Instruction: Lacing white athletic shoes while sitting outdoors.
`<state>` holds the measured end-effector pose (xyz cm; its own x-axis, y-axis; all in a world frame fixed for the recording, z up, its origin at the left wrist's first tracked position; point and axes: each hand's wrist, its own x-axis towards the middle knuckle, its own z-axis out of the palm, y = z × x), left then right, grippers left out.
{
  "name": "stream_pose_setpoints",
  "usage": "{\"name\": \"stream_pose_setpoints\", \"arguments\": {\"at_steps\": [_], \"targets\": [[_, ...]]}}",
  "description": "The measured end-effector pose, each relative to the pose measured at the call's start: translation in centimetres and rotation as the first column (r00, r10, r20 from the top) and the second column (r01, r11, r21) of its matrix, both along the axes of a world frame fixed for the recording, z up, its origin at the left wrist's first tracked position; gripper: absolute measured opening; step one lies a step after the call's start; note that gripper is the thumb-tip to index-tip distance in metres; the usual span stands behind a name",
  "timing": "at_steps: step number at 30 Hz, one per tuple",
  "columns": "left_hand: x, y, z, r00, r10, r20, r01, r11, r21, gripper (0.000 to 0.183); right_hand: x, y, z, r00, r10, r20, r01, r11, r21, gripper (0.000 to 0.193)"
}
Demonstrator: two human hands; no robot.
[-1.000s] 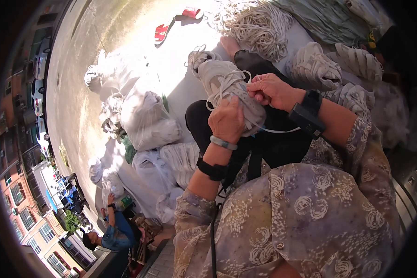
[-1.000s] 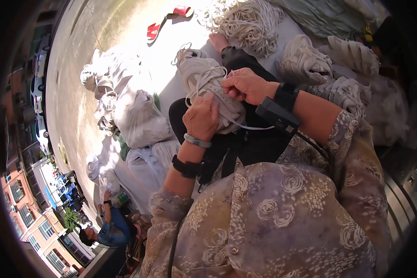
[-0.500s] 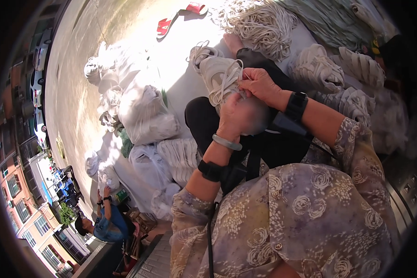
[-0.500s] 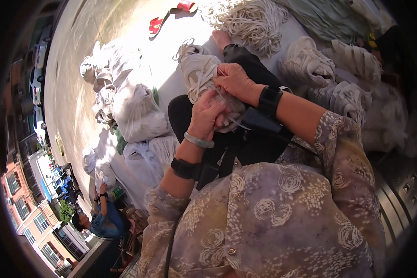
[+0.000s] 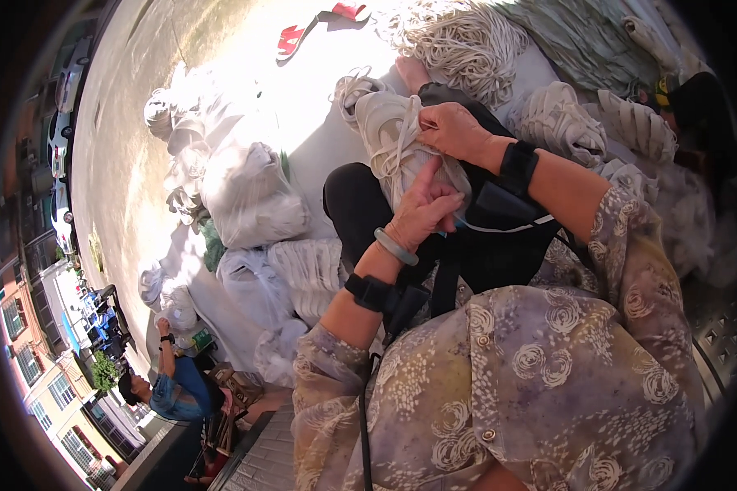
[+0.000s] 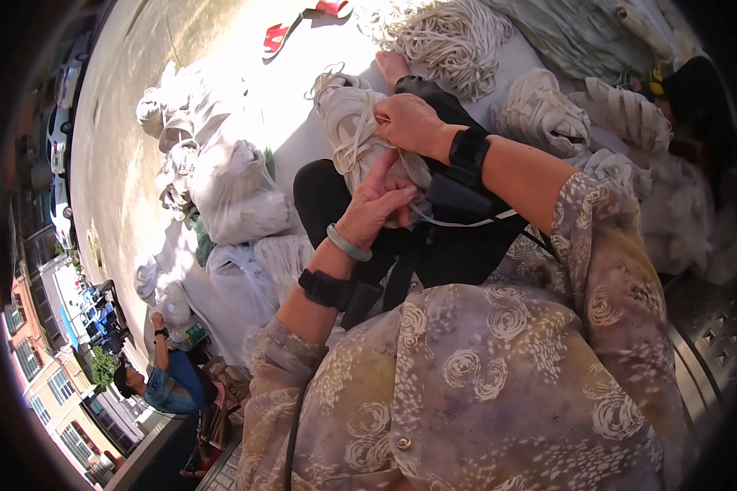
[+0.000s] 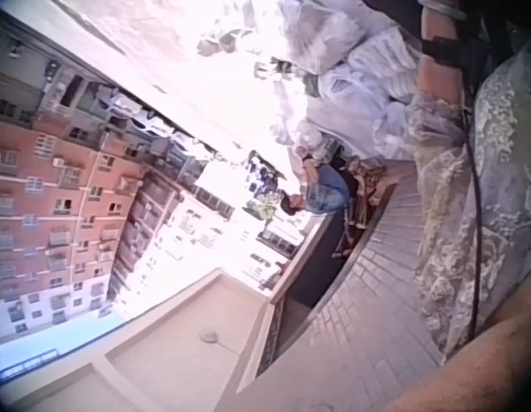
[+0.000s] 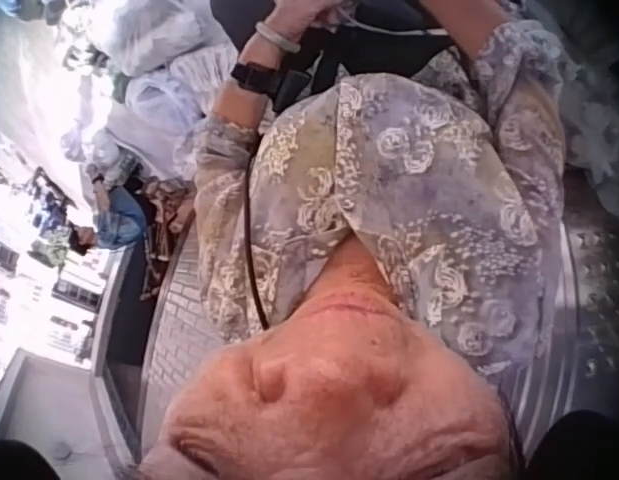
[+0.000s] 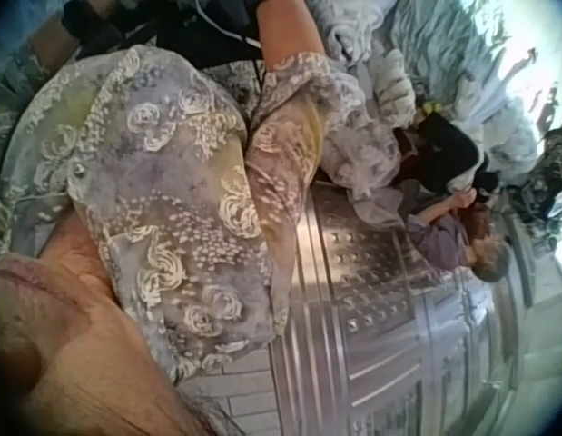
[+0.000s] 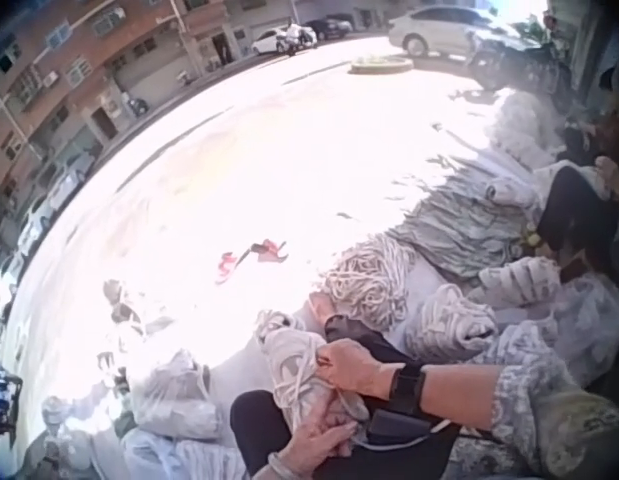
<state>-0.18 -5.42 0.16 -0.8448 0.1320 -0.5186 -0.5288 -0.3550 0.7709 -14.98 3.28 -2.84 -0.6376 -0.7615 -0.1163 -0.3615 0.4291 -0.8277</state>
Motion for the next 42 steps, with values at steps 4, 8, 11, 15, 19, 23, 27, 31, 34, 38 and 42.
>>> {"name": "stream_pose_setpoints", "arguments": {"at_steps": [4,8,11,15,19,23,27,31,34,38,42], "targets": [[-0.1,0.1,0.0,0.992,-0.123,0.023,0.125,0.989,-0.081,0.078,0.9,0.5,0.4,0.999,-0.019,-0.026,0.021,0.997,0.078,0.02],[0.4,0.7,-1.3,0.987,-0.138,-0.088,0.126,0.984,-0.126,0.082,0.9,0.7,1.4,0.957,0.192,-0.218,-0.168,0.978,0.121,0.03],[0.7,1.4,-1.1,0.951,-0.23,-0.207,0.14,0.916,-0.376,0.077,0.3,0.8,2.1,0.941,0.299,-0.157,-0.26,0.938,0.228,0.04],[1.3,0.5,-0.8,0.94,-0.221,-0.259,0.08,0.883,-0.462,0.07,0.3,0.4,1.8,0.934,0.334,-0.129,-0.294,0.92,0.258,0.045],[-0.7,-0.9,1.3,0.967,-0.207,-0.148,-0.057,0.392,-0.918,0.06,0.0,0.7,1.3,0.936,0.323,-0.142,-0.281,0.926,0.253,0.04],[-3.0,-1.5,0.0,0.914,-0.199,-0.353,-0.389,-0.188,-0.902,0.064,0.5,0.3,2.0,0.94,0.315,-0.131,-0.264,0.914,0.308,0.029],[-4.2,-1.4,-1.9,0.984,-0.002,-0.181,-0.181,0.012,-0.983,0.076,0.4,0.3,2.3,0.924,0.34,-0.174,-0.259,0.893,0.368,0.026],[-4.1,-1.7,-2.5,0.983,0.081,-0.162,-0.17,0.114,-0.979,0.085,0.6,0.3,2.7,0.913,0.352,-0.207,-0.242,0.875,0.419,0.024],[-3.9,-1.4,-2.7,0.981,0.073,-0.178,-0.185,0.113,-0.976,0.086,0.9,0.3,3.1,0.903,0.359,-0.237,-0.24,0.878,0.414,0.022],[-3.5,-1.5,-2.9,0.968,0.02,-0.25,-0.251,0.042,-0.967,0.082,0.7,0.1,2.9,0.861,0.443,-0.251,-0.306,0.845,0.439,0.02],[-3.0,-1.3,-2.8,0.963,-0.028,-0.268,-0.268,0.008,-0.963,0.079,-0.3,-0.7,2.9,0.799,0.57,-0.19,-0.429,0.763,0.483,0.018]]}}
